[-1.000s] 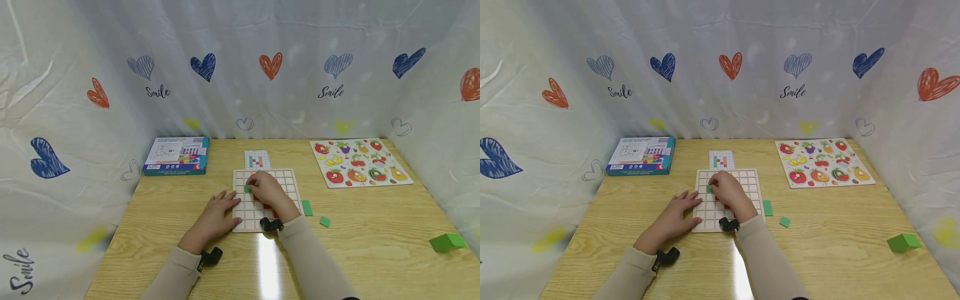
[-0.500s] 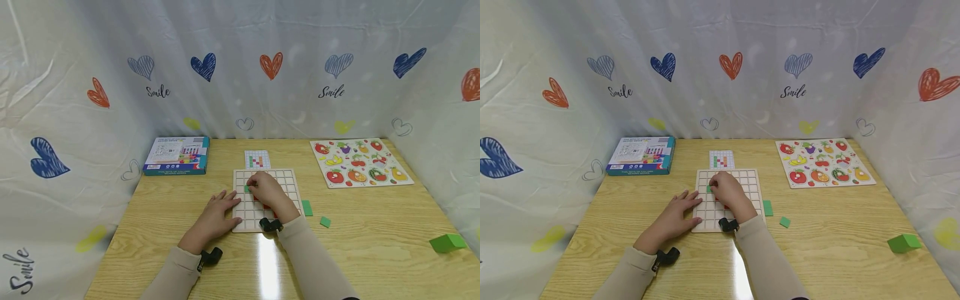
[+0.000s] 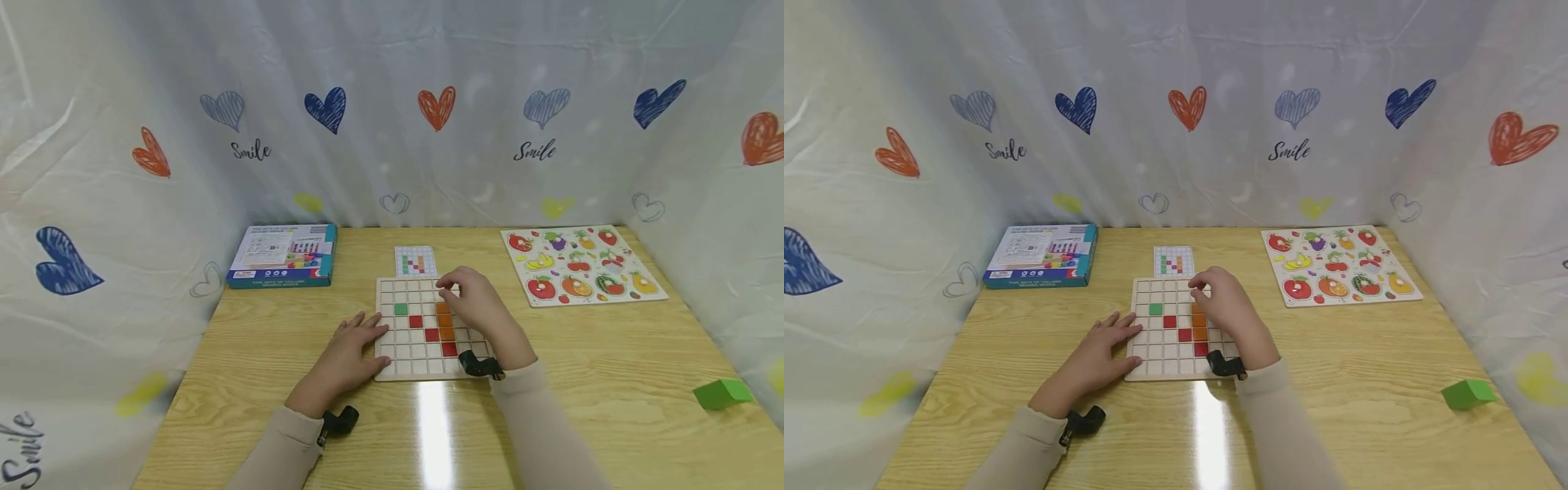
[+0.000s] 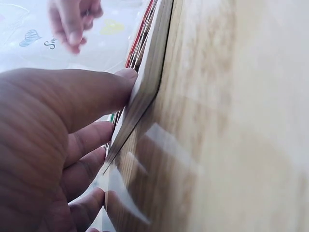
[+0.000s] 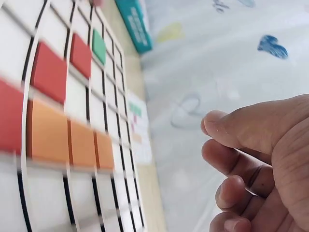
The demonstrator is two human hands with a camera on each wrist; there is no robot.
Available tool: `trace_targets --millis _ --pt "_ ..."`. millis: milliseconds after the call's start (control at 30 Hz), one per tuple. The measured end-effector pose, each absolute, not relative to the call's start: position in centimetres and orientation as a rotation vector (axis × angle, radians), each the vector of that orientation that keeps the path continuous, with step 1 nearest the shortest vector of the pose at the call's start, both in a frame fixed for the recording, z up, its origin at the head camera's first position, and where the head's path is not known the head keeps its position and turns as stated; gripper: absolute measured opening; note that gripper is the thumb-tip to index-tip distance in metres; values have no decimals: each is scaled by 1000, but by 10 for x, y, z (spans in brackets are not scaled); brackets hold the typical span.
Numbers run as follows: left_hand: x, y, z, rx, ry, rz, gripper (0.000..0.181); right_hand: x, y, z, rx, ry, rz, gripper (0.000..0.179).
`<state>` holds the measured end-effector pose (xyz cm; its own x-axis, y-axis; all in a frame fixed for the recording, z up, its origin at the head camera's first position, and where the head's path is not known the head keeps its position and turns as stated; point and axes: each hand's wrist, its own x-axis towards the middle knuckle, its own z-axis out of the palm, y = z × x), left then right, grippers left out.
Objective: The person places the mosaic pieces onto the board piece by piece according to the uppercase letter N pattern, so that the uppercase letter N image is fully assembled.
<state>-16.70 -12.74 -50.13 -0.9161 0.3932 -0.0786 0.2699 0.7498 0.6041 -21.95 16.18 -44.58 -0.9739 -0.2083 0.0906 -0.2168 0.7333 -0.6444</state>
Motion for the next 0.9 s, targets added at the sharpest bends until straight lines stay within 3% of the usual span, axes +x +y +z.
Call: trace_targets --millis 300,467,600,900 --pt "-166 -128 -499 519 2741 922 63 -204 231 -455 279 -2982 1072 22" --pt "-165 -128 -499 525 2739 920 63 -193 261 -465 335 -3160 1166 32" --pt "-165 -128 -499 524 2737 924 64 -186 274 -471 421 -3203 1267 40" --pt "-166 -128 -502 527 2740 921 63 -181 275 -478 482 -3149 1308 29"
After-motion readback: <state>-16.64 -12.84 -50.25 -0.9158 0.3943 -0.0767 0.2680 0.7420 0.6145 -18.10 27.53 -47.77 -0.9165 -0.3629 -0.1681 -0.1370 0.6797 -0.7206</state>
